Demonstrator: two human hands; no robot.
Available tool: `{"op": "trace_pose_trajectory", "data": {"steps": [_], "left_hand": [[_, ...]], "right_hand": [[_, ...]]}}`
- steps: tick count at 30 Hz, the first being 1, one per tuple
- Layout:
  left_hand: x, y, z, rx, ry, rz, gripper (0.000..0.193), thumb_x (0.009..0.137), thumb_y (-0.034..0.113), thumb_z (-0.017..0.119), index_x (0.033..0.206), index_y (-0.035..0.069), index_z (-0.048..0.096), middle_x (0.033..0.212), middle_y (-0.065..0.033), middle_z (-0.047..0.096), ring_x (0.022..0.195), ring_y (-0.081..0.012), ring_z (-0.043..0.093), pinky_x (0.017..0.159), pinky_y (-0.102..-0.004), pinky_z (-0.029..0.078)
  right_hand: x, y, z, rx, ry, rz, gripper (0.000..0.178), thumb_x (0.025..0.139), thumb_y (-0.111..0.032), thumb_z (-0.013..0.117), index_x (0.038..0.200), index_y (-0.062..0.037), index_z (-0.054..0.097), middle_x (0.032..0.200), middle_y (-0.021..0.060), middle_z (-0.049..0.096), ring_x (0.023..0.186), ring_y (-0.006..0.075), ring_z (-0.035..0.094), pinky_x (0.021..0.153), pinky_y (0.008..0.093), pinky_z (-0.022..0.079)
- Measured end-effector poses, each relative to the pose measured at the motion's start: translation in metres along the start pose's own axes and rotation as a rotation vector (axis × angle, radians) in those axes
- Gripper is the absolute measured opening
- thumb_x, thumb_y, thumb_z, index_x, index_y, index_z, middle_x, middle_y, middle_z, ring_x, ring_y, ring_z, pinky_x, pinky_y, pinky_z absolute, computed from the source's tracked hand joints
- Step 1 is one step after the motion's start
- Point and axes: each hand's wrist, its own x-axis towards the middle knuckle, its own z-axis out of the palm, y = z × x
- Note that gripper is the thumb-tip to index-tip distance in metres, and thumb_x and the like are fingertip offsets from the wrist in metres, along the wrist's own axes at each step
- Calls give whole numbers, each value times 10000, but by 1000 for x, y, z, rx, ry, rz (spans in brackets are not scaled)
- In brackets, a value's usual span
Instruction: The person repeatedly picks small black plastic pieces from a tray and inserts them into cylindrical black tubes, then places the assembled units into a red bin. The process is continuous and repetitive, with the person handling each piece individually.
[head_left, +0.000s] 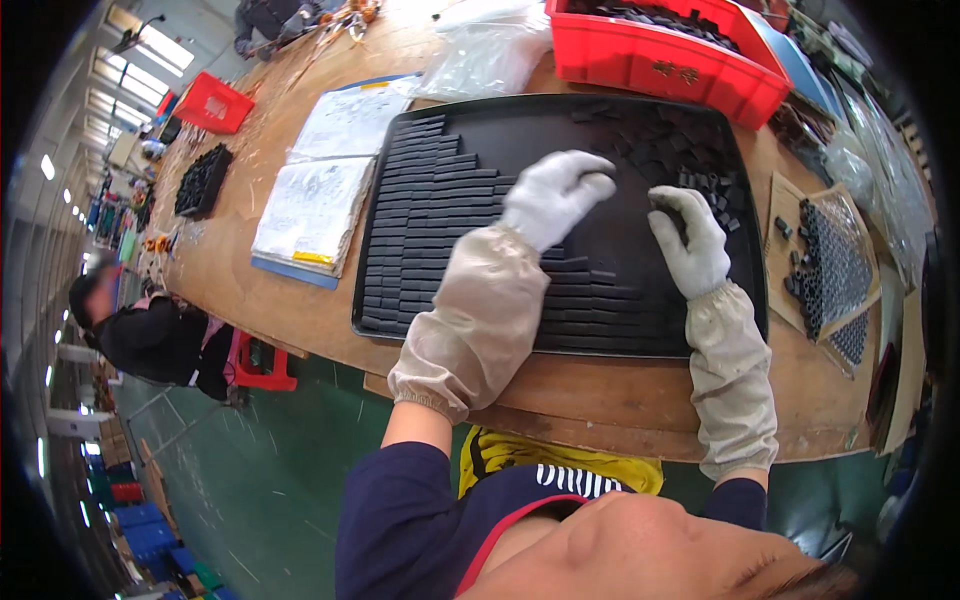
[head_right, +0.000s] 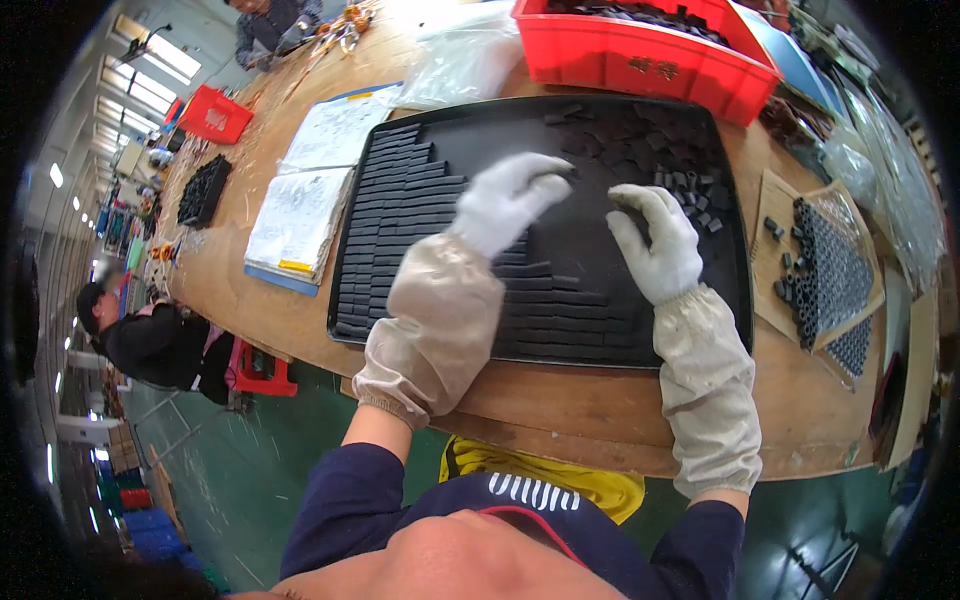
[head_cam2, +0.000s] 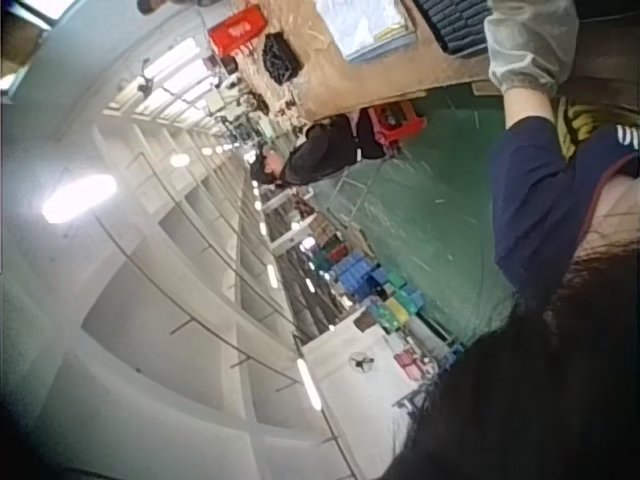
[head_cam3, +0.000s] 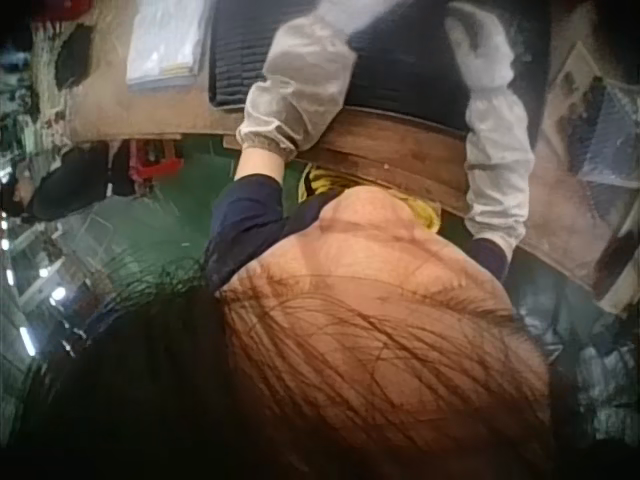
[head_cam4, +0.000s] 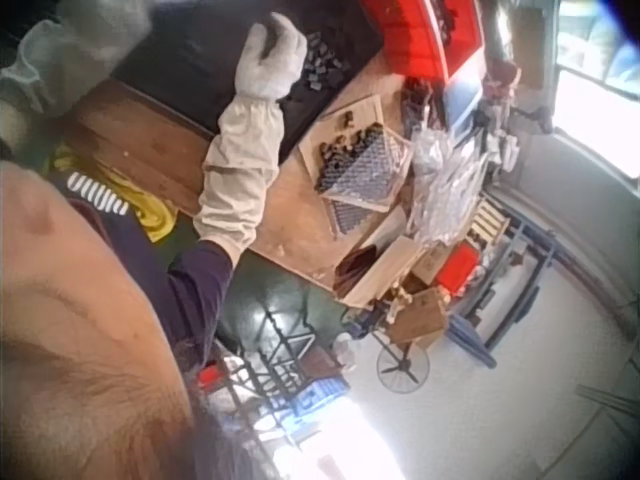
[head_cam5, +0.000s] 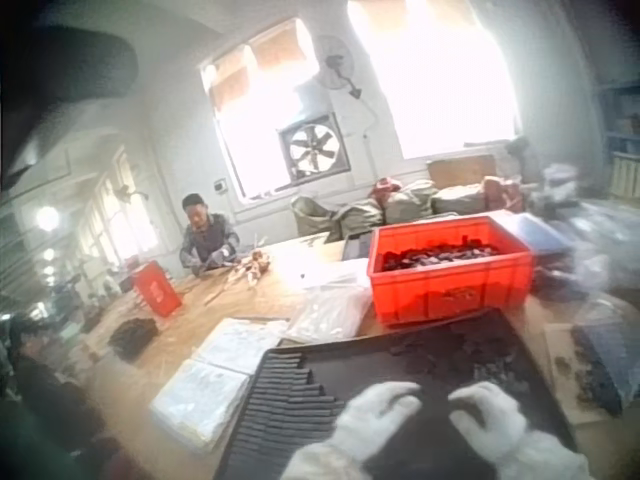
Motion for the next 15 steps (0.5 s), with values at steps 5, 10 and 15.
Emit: {"op": "trace_pose_trajectory", "data": {"steps": [5, 10, 15], "left_hand": [[1, -31, -37, 626, 39, -72, 253, 881, 329, 708, 1090, 189, 733, 1007, -138, 656, 947, -358, 663, 839, -442, 534], [-3, -44, -57, 602, -99, -117, 280, 870, 323, 725, 1113, 184, 745, 1058, -139, 628, 980, -331, 653, 870, -414, 530], [-3, -29, -55, 739, -200, -179, 265, 878, 301, 715, 1116, 190, 745, 1112, -149, 614, 1016, -337, 643, 900, -413, 527]], "right_hand": [[-1, 4, -3, -72, 9, -6, 197, 854, -57, 718, 1050, -64, 703, 967, 96, 684, 851, 238, 680, 734, 325, 537], [-3, 5, 0, -162, -49, -70, 159, 829, -90, 727, 986, -90, 705, 932, 87, 685, 889, 290, 673, 783, 382, 538], [-3, 4, -1, -185, -74, -78, 138, 831, -100, 726, 968, -97, 703, 921, 79, 682, 899, 296, 667, 794, 389, 533]]}}
